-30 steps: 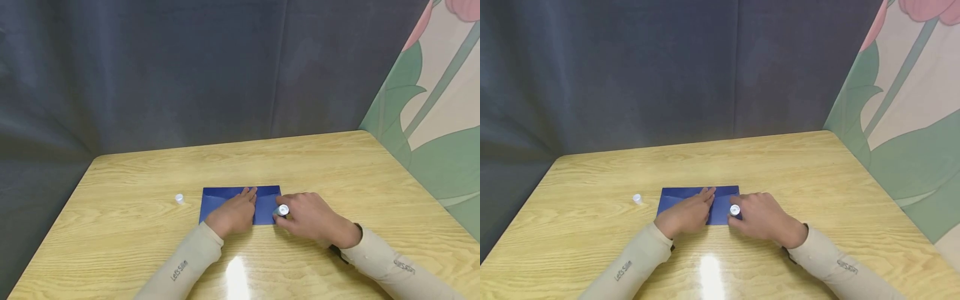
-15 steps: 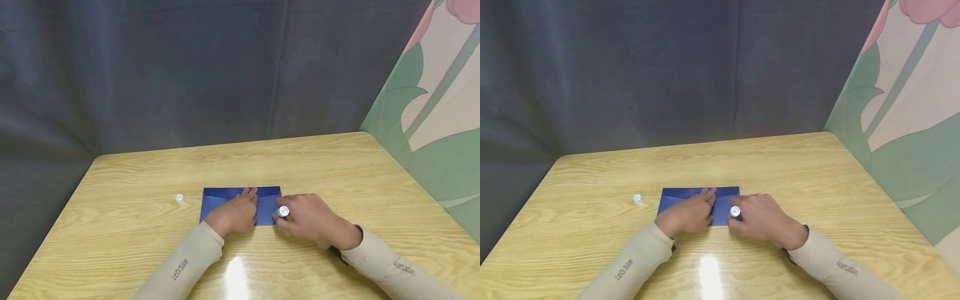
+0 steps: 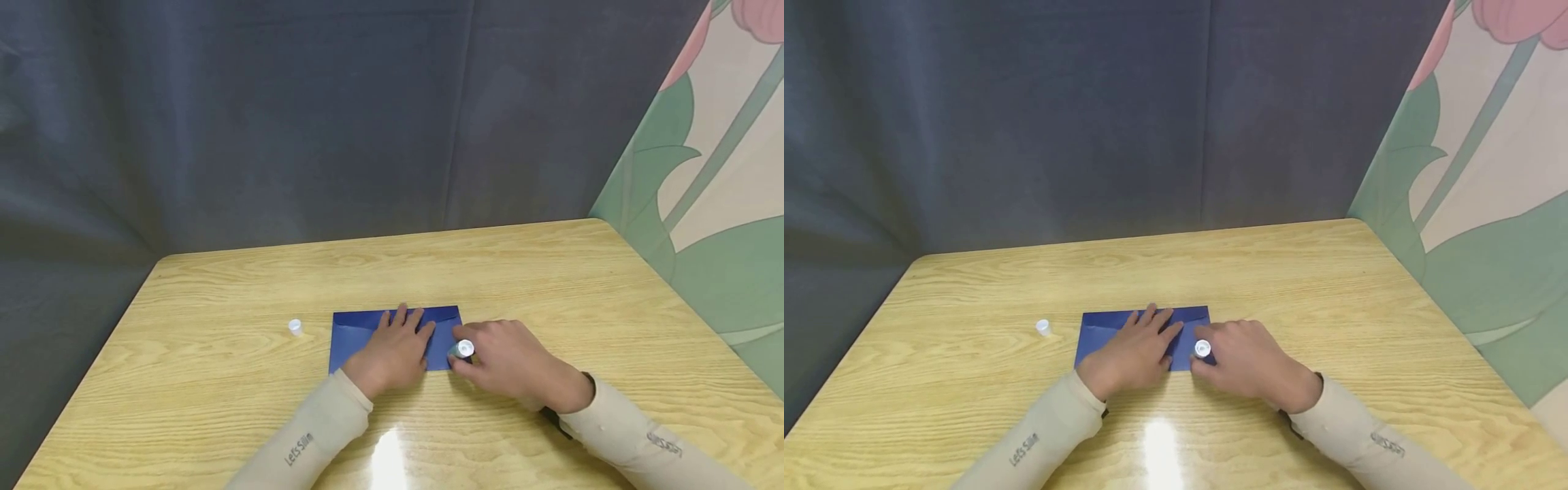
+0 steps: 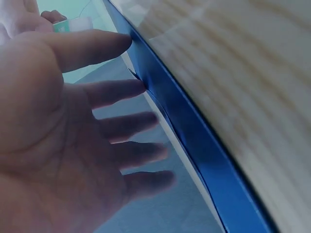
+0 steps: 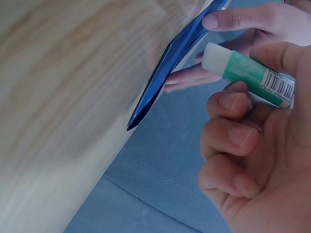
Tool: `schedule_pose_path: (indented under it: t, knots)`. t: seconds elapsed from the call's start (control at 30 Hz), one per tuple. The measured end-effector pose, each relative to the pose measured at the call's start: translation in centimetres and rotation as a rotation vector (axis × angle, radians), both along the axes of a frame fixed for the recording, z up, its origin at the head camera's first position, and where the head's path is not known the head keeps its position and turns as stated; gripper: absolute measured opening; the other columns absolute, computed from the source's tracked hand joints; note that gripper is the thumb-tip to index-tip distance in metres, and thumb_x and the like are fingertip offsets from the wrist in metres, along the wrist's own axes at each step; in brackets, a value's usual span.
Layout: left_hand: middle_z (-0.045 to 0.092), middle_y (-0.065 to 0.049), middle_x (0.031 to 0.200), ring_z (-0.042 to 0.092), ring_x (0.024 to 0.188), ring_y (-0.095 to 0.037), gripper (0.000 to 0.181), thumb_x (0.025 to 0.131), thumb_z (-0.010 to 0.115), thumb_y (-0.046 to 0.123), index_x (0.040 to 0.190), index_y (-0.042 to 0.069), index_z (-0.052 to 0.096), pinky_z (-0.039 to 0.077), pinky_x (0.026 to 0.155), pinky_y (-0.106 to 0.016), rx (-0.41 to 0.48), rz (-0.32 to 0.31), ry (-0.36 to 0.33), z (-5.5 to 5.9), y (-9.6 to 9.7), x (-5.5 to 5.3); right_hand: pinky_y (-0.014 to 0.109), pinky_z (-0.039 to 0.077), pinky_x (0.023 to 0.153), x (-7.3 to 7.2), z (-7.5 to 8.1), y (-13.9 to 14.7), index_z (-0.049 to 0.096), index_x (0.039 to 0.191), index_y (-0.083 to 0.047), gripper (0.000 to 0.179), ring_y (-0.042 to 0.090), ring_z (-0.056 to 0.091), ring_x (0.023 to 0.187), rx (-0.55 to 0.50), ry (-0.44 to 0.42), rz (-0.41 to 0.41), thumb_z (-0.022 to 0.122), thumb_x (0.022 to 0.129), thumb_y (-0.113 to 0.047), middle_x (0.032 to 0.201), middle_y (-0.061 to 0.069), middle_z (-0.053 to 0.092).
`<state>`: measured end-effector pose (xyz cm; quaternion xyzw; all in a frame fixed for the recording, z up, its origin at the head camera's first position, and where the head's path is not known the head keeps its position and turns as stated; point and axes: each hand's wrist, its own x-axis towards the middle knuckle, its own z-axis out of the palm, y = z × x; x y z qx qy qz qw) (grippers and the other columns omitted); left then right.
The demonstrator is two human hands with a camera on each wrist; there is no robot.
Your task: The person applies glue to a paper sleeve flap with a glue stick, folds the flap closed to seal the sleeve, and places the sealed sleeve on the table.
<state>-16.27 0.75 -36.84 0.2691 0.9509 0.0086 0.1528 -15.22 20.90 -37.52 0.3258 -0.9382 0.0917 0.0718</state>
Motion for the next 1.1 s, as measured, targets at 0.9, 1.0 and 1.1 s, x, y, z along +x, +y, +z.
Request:
schedule_pose_path:
  t: [0.9, 1.0, 1.1]
  knots:
    - [0.025, -0.002, 0.166, 0.022, 0.154, -0.022, 0.056, 0.101, 0.054, 0.023, 0.151, 0.003, 0.039, 0.032, 0.121, -0.042, 0.015, -0.005, -0.053, 0.3, 2.1, -1.7, 0.018, 0.035, 0.048, 0.1, 0.1, 0.3, 0.062, 0.085, -0.020, 0.018, -0.003, 0.041, 0.055, -0.004, 0.023, 0.009, 0.069, 0.087, -0.037, 0.069, -0.013, 0.058]
    - [0.029, -0.003, 0.164, 0.026, 0.152, -0.021, 0.055, 0.102, 0.052, 0.024, 0.153, 0.006, 0.038, 0.033, 0.120, -0.039, 0.034, -0.002, -0.046, 0.3, 2.5, -1.8, 0.017, 0.034, 0.048, 0.2, 0.1, 0.5, 0.061, 0.085, -0.021, 0.018, -0.004, 0.041, 0.054, 0.003, 0.022, 0.012, 0.069, 0.087, -0.037, 0.070, -0.013, 0.058]
    - [0.035, -0.001, 0.160, 0.033, 0.148, -0.018, 0.055, 0.103, 0.050, 0.028, 0.154, 0.010, 0.037, 0.040, 0.115, -0.037, 0.013, -0.005, -0.003, 0.1, 3.3, -1.9, 0.018, 0.032, 0.047, 0.4, 0.2, 0.7, 0.059, 0.083, -0.022, 0.018, -0.003, 0.038, 0.052, 0.009, 0.011, 0.003, 0.069, 0.087, -0.036, 0.067, -0.014, 0.054]
